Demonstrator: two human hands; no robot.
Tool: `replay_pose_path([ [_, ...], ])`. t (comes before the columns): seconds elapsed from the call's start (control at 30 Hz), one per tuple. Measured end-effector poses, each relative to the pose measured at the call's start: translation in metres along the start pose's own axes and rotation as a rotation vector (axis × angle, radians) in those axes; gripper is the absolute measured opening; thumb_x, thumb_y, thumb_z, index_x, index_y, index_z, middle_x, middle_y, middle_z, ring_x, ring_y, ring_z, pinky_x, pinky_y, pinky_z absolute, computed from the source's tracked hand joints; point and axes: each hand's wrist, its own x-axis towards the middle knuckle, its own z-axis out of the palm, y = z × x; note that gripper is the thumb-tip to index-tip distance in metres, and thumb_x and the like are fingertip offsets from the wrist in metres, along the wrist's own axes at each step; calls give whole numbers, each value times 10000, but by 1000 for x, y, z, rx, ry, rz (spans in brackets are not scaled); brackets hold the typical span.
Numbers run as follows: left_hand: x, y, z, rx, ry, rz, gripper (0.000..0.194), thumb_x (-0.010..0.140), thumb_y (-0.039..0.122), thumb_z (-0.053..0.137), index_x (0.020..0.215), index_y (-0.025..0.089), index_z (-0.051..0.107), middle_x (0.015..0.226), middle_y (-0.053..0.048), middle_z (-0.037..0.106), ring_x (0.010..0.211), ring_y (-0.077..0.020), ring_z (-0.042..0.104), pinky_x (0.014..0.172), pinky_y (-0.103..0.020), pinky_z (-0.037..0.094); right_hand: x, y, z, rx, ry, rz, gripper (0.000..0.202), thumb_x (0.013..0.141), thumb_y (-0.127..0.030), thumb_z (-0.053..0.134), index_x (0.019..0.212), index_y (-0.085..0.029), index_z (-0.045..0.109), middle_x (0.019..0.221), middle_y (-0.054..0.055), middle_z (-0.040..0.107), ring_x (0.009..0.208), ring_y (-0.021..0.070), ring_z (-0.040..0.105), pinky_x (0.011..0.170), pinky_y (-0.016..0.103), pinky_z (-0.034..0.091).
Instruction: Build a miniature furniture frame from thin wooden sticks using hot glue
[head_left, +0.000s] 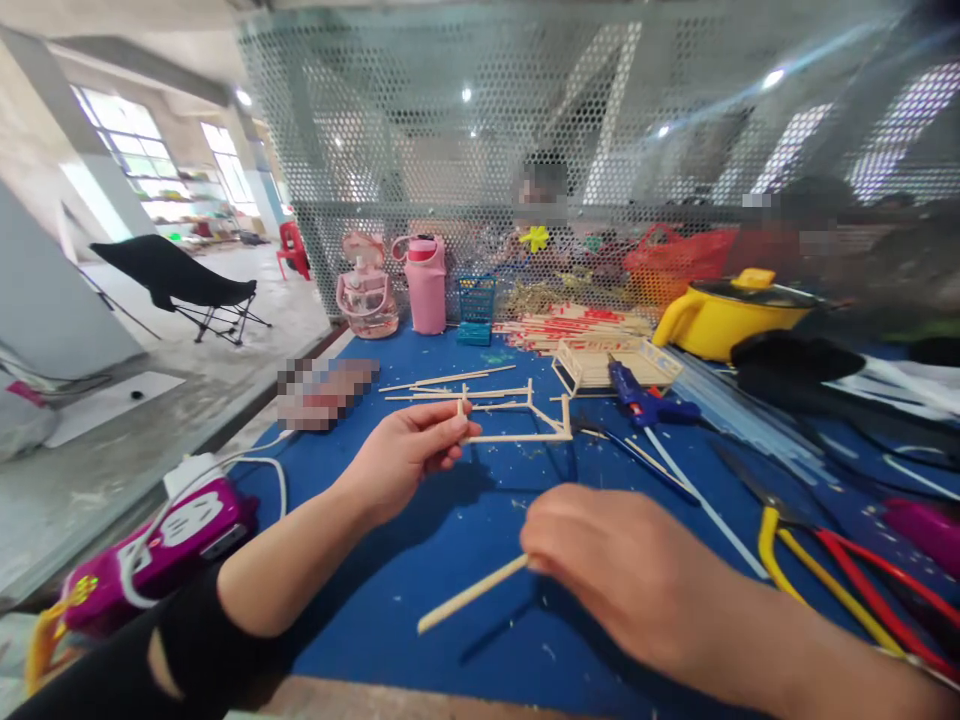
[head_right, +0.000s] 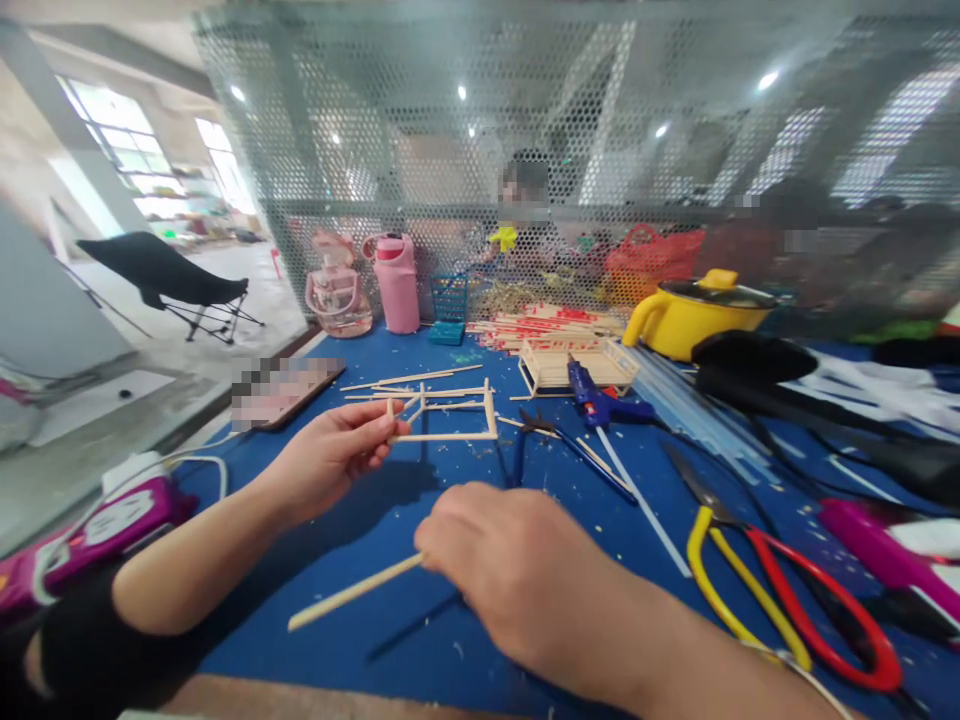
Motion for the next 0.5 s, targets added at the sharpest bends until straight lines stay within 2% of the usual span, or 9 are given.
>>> replay_pose_path([
  [0.1, -6, 2, 2, -43, -38, -18, 227, 698, 309, 767, 863, 160, 721, 764, -31, 707, 515, -29, 541, 502, -130, 440, -11, 23, -15, -171, 385, 67, 128, 878, -120, 526, 974, -198, 560, 883, 35, 649, 829, 145, 607, 757, 253, 468],
  [0.17, -9, 3, 6, -66, -71, -8, 204, 713, 308, 744, 846, 154, 726, 760, -40, 714, 518, -44, 555, 498, -142, 448, -13, 36, -17, -305, 499, 127, 157, 854, -110, 564, 976, -209, 573, 884, 36, 653, 831, 152, 614, 766, 261, 468],
  [0.27, -14, 4, 11, -65, -112, 7, 158, 706, 244, 723, 834, 151, 729, 768, -44, 723, 537, -63, 576, 518, -161, 462, -14, 44, -14, -384, 507, 125, 189, 826, -118, 605, 980, -226, 594, 880, 38, 657, 806, 167, 612, 763, 294, 470],
  [0.4, -17, 3, 12, -8, -86, 28, 146, 695, 213, 726, 830, 158, 728, 730, -30, 715, 544, -69, 568, 527, -174, 446, -14, 35, -12, -491, 509, 64, 224, 795, -135, 647, 981, -254, 613, 881, 37, 672, 798, 193, 612, 812, 375, 440],
  [0.5, -17, 2, 11, 33, -69, 60, 196, 684, 242, 751, 862, 162, 726, 763, -40, 722, 576, -84, 577, 541, -192, 451, -10, 27, -13, -607, 508, 110, 174, 791, -167, 659, 931, -266, 631, 862, 32, 677, 784, 207, 611, 877, 436, 389],
])
